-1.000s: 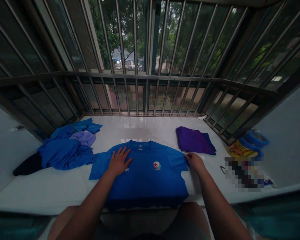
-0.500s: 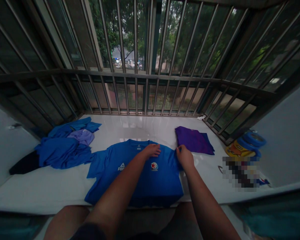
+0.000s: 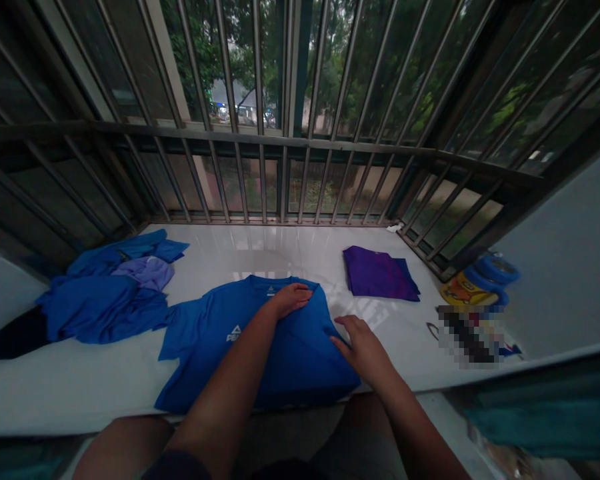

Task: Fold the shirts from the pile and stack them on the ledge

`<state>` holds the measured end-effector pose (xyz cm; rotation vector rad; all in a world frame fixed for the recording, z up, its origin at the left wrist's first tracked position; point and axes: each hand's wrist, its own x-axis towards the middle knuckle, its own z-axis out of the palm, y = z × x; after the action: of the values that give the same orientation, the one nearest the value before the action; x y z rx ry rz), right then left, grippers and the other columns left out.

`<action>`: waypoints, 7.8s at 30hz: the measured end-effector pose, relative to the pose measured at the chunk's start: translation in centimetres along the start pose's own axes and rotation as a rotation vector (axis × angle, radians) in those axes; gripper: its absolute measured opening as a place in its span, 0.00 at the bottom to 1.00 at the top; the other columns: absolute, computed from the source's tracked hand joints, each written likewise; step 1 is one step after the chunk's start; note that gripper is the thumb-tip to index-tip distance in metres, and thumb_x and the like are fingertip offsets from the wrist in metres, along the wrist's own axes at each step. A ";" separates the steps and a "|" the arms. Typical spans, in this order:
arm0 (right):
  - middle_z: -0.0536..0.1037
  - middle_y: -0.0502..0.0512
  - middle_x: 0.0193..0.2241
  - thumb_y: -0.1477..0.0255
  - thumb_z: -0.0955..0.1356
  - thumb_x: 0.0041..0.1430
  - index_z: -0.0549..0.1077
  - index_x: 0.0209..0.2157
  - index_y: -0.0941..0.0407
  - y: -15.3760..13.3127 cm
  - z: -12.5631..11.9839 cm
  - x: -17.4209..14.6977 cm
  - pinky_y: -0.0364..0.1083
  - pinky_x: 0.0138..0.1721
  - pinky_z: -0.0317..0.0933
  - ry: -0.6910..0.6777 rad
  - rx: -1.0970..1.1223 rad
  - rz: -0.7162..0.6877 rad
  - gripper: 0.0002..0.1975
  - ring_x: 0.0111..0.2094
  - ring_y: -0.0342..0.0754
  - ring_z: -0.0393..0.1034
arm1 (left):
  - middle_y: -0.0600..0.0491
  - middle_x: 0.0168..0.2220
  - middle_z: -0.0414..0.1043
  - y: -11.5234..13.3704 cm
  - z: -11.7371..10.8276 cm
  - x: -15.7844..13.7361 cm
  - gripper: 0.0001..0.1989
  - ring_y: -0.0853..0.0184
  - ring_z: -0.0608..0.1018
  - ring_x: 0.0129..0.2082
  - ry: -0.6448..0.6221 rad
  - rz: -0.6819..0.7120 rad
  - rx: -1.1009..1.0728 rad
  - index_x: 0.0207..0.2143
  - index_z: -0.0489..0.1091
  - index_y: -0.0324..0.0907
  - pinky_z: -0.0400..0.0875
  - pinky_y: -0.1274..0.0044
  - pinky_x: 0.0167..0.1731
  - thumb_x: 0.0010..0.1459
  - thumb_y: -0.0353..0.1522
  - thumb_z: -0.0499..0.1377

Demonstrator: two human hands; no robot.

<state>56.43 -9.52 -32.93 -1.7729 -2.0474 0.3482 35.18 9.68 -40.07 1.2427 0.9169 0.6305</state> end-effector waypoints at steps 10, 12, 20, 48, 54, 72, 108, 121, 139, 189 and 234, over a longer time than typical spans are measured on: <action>0.76 0.66 0.64 0.63 0.70 0.72 0.76 0.64 0.52 1.4 5.1 -3.1 0.63 0.62 0.69 0.047 -0.216 -0.083 0.22 0.63 0.64 0.71 | 0.48 0.76 0.62 -1.4 4.4 -4.2 0.19 0.48 0.59 0.77 0.112 0.408 0.673 0.59 0.79 0.48 0.38 0.49 0.78 0.67 0.38 0.65; 0.72 0.67 0.69 0.64 0.67 0.75 0.71 0.69 0.56 1.1 6.3 -1.8 0.63 0.68 0.65 0.142 -0.202 -0.128 0.25 0.69 0.64 0.66 | 0.44 0.77 0.60 -1.5 5.0 -4.3 0.24 0.45 0.58 0.78 0.151 0.410 0.768 0.65 0.74 0.46 0.32 0.44 0.77 0.70 0.38 0.61; 0.64 0.65 0.75 0.66 0.61 0.77 0.62 0.75 0.58 -0.7 10.5 2.3 0.67 0.74 0.52 0.025 -0.219 -0.041 0.30 0.76 0.63 0.56 | 0.47 0.66 0.77 1.7 1.2 -3.5 0.23 0.60 0.76 0.67 0.384 0.298 0.922 0.65 0.74 0.47 0.66 0.64 0.70 0.71 0.31 0.54; 0.66 0.64 0.74 0.63 0.61 0.76 0.69 0.71 0.58 -0.4 10.2 2.1 0.66 0.75 0.50 0.017 -0.190 -0.035 0.29 0.75 0.63 0.58 | 0.39 0.66 0.74 -6.0 -13.7 -27.2 0.25 0.46 0.78 0.64 0.557 0.408 1.256 0.63 0.71 0.45 0.75 0.53 0.62 0.68 0.43 0.64; 0.66 0.65 0.74 0.62 0.61 0.76 0.70 0.71 0.57 -0.1 10.2 2.0 0.69 0.75 0.48 0.028 -0.214 -0.027 0.28 0.75 0.65 0.57 | 0.43 0.56 0.81 -6.4 -17.4 -31.6 0.18 0.49 0.81 0.58 0.516 0.211 1.136 0.58 0.78 0.48 0.74 0.58 0.64 0.69 0.38 0.59; 0.82 0.61 0.52 0.71 0.64 0.76 0.80 0.58 0.49 -19.1 14.5 11.8 0.57 0.56 0.65 -0.153 -0.181 -0.203 0.17 0.54 0.60 0.75 | 0.46 0.52 0.82 -5.7 -17.6 -31.2 0.20 0.56 0.84 0.53 0.478 0.215 0.941 0.61 0.78 0.50 0.79 0.65 0.57 0.71 0.34 0.55; 0.88 0.63 0.42 0.71 0.76 0.60 0.87 0.41 0.57 2.4 4.1 20.3 0.46 0.47 0.66 -0.133 -0.225 0.278 0.08 0.46 0.54 0.81 | 0.54 0.36 0.81 5.9 -23.5 -10.1 0.14 0.67 0.82 0.33 0.394 -0.534 0.715 0.40 0.77 0.38 0.81 0.71 0.38 0.71 0.42 0.66; 0.83 0.63 0.49 0.68 0.68 0.73 0.80 0.48 0.57 -0.1 -1.7 17.0 0.47 0.54 0.68 0.206 -0.026 0.031 0.11 0.48 0.53 0.78 | 0.52 0.38 0.85 6.2 -21.4 -14.3 0.18 0.63 0.87 0.44 0.669 0.099 0.304 0.45 0.65 0.46 0.82 0.71 0.48 0.64 0.47 0.66; 0.80 0.69 0.58 0.69 0.62 0.75 0.77 0.60 0.61 1.9 2.9 6.7 0.57 0.66 0.64 0.003 -0.195 0.040 0.20 0.59 0.61 0.74 | 0.40 0.59 0.81 -0.5 -19.7 -20.8 0.22 0.51 0.80 0.61 0.555 0.109 1.263 0.59 0.77 0.39 0.70 0.60 0.66 0.68 0.29 0.52; 0.80 0.61 0.57 0.71 0.63 0.75 0.80 0.57 0.52 4.6 4.9 5.0 0.54 0.60 0.66 -0.040 -0.256 -0.025 0.17 0.57 0.59 0.72 | 0.41 0.71 0.71 -5.6 -16.4 -23.1 0.21 0.49 0.77 0.67 0.482 0.175 1.384 0.62 0.75 0.45 0.64 0.46 0.70 0.74 0.32 0.50; 0.85 0.62 0.40 0.59 0.68 0.71 0.79 0.44 0.56 4.5 -0.8 6.1 0.51 0.44 0.70 -0.019 -0.119 0.393 0.15 0.43 0.59 0.81 | 0.57 0.26 0.75 -1.5 -19.4 -20.9 0.24 0.61 0.78 0.27 0.751 0.108 0.704 0.44 0.79 0.46 0.74 0.72 0.31 0.54 0.52 0.63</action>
<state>60.05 -2.83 -33.37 -2.2544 -1.7543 0.3615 7.78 2.01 -37.69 1.7161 1.8102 0.9289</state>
